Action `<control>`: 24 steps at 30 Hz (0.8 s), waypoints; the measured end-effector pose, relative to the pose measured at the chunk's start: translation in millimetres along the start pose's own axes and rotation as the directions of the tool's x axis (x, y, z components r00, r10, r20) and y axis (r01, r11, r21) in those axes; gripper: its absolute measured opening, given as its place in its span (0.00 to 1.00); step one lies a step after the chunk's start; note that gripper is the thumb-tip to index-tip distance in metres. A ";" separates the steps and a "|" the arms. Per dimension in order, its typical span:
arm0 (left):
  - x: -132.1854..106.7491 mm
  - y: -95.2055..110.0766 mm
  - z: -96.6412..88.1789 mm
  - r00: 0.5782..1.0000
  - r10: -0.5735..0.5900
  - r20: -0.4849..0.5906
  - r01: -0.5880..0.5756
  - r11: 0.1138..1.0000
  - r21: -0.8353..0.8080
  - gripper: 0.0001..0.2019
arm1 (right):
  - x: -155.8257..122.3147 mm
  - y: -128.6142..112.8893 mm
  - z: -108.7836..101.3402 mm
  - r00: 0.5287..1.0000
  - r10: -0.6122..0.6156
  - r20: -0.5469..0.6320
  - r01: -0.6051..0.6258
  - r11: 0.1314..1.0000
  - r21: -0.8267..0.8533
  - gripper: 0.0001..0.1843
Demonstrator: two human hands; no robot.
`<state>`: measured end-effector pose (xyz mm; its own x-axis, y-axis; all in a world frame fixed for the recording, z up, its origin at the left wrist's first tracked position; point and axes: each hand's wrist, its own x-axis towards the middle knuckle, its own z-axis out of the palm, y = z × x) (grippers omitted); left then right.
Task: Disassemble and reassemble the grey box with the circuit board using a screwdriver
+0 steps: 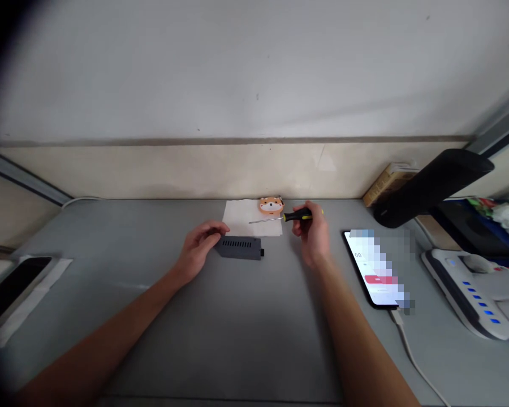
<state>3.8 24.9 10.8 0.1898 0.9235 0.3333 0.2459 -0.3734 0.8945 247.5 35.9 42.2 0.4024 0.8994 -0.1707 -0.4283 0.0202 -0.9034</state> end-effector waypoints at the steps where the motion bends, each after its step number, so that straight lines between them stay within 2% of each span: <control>1: -0.2 -0.8 -0.4 1.000 0.000 0.006 0.000 1.000 -0.005 0.08 | 0.3 0.4 -0.4 1.000 -0.003 -0.001 0.003 1.000 0.001 0.14; 6: -1.0 -4.8 -1.5 0.999 0.013 0.031 -0.011 0.996 -0.088 0.11 | 2.0 -0.1 -3.5 1.000 -0.018 -0.003 0.018 1.000 0.017 0.14; 10: 0.5 -2.2 -1.2 0.998 -0.016 0.064 0.020 0.998 -0.058 0.09 | 2.7 -3.1 -4.2 0.999 -0.001 -0.043 0.003 0.999 0.035 0.13; 20: 4.5 4.5 1.9 0.979 -0.189 0.078 0.190 0.982 -0.003 0.07 | 3.6 -1.2 -4.4 0.998 -0.009 -0.067 0.012 0.999 0.043 0.15; 22: 4.6 3.3 2.3 0.977 -0.200 0.069 0.201 0.979 -0.019 0.06 | 4.3 0.3 -5.5 0.997 -0.012 -0.073 0.015 0.999 0.034 0.16; 24: 5.7 2.8 -1.2 0.977 -0.186 0.104 0.191 0.981 -0.035 0.05 | 4.6 1.1 -6.9 0.997 -0.014 -0.080 0.017 0.999 0.036 0.16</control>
<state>4.5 29.2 15.5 0.2386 0.9627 0.1279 0.2445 -0.1870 0.9514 254.4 37.0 37.7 0.4722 0.8610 -0.1888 -0.4505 0.0516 -0.8913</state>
